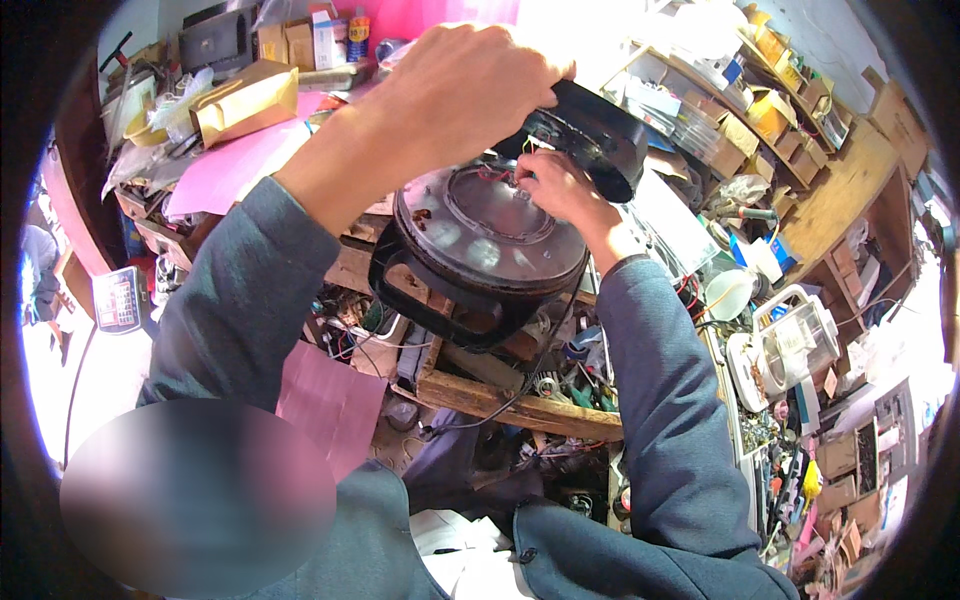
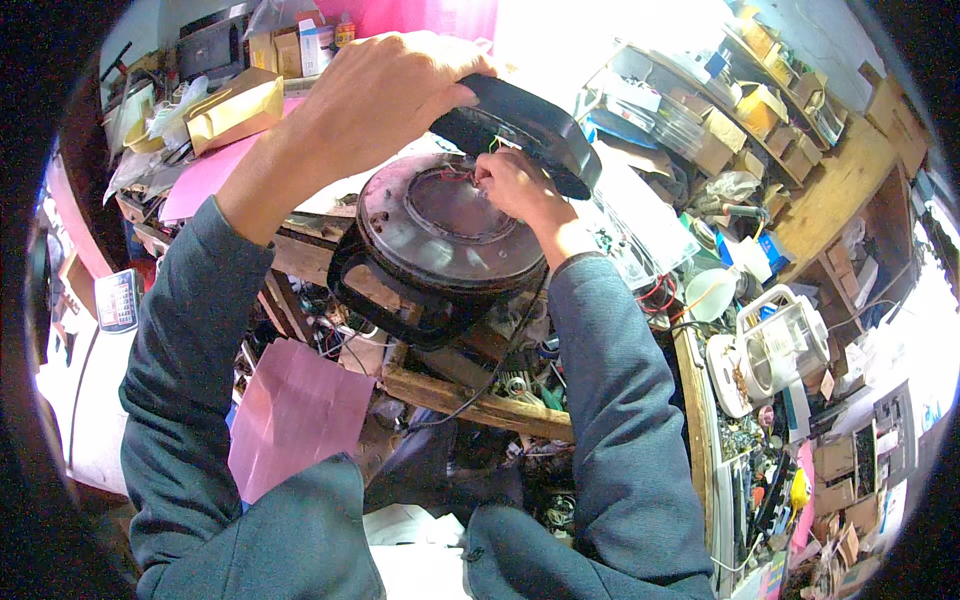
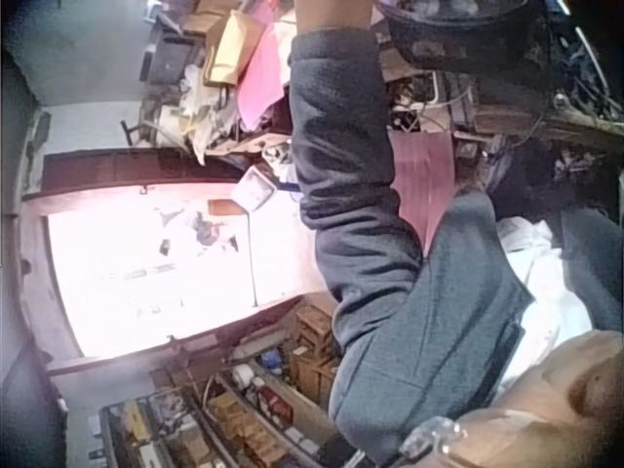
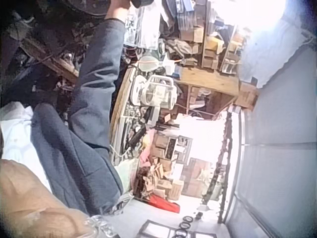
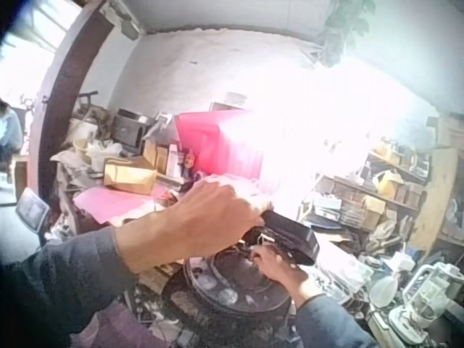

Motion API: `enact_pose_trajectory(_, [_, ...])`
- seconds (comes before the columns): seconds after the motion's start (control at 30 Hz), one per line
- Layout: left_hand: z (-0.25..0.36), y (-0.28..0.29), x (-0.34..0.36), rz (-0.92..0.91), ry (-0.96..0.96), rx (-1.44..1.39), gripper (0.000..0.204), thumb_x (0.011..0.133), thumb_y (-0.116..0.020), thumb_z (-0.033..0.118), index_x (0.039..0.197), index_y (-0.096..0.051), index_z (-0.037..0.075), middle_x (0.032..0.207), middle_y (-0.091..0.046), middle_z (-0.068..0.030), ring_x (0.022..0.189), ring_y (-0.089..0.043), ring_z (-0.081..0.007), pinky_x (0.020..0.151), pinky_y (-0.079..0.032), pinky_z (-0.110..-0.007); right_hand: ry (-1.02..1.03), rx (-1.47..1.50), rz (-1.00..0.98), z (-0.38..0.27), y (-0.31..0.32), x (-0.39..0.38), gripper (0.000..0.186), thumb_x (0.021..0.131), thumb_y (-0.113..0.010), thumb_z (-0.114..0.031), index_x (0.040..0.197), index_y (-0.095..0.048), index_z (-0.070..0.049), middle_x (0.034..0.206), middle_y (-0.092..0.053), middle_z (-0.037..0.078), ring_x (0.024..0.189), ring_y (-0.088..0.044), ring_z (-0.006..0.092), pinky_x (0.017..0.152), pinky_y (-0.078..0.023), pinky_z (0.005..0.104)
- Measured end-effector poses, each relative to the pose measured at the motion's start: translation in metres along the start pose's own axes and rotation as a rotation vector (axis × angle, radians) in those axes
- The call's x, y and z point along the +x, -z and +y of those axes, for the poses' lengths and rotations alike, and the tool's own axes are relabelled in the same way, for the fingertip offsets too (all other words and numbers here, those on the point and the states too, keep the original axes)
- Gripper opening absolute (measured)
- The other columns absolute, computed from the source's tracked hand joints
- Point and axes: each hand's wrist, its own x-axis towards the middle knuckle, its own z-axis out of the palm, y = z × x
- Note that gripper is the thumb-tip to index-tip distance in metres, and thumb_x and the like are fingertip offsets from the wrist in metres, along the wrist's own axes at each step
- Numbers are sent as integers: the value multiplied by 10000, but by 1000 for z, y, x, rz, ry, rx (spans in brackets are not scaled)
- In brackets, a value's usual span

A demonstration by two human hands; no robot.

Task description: The person works on the internal wiring of a black circular appliance, using a screwdriver to adjust components and connect wires. They repeatedly open and close the appliance's top cover while manipulating the internal parts.

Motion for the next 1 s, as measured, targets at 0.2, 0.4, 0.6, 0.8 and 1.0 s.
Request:
enact_pose_trajectory(0.2, [-2, -1, -1, 4, -3, -14, 290, 959, -650, 225, 1229, -722, 145, 936, -743, -163, 838, -722, -359, 752, -565, -477, -51, 32, -154, -3, 5, 4, 148, 932, -635, -160, 996, -691, -38, 1051, -682, 186, 1034, -655, 376, 876, -520, 470])
enact_pose_trajectory(0.4, [2, 0, 1, 2, -18, 20, 258, 961, -645, 225, 1188, -724, 131, 934, -742, -148, 838, -727, -347, 743, -574, -460, 22, -27, -85, 10, -3, 1, 150, 945, -649, -174, 1015, -649, -41, 1039, -665, 183, 995, -650, 384, 853, -516, 474])
enact_pose_trajectory(0.6, [-2, -4, 2, 7, -40, 55, 256, 952, -648, 212, 1183, -712, 123, 927, -736, -142, 851, -729, -342, 736, -576, -460, 15, 72, 0, 9, -1, 2, 158, 959, -607, -195, 999, -643, -46, 997, -686, 198, 1020, -653, 402, 886, -517, 480])
enact_pose_trajectory(0.8, [-3, -1, 4, -11, -20, 31, 250, 952, -648, 200, 1180, -712, 121, 934, -738, -149, 854, -731, -346, 744, -577, -468, -41, 155, 78, -6, 15, 0, 271, 918, -542, -73, 1162, -658, -67, 1079, -706, 182, 1042, -671, 359, 922, -512, 445])
enact_pose_trajectory(1.0, [-4, -2, 16, 2, -21, 76, 251, 960, -628, 216, 1176, -715, 121, 930, -742, -151, 867, -739, -350, 760, -589, -465, -70, 342, 223, -22, 13, -7, 374, 914, -709, -104, 1283, -647, -98, 1040, -730, 169, 933, -717, 333, 839, -555, 423])
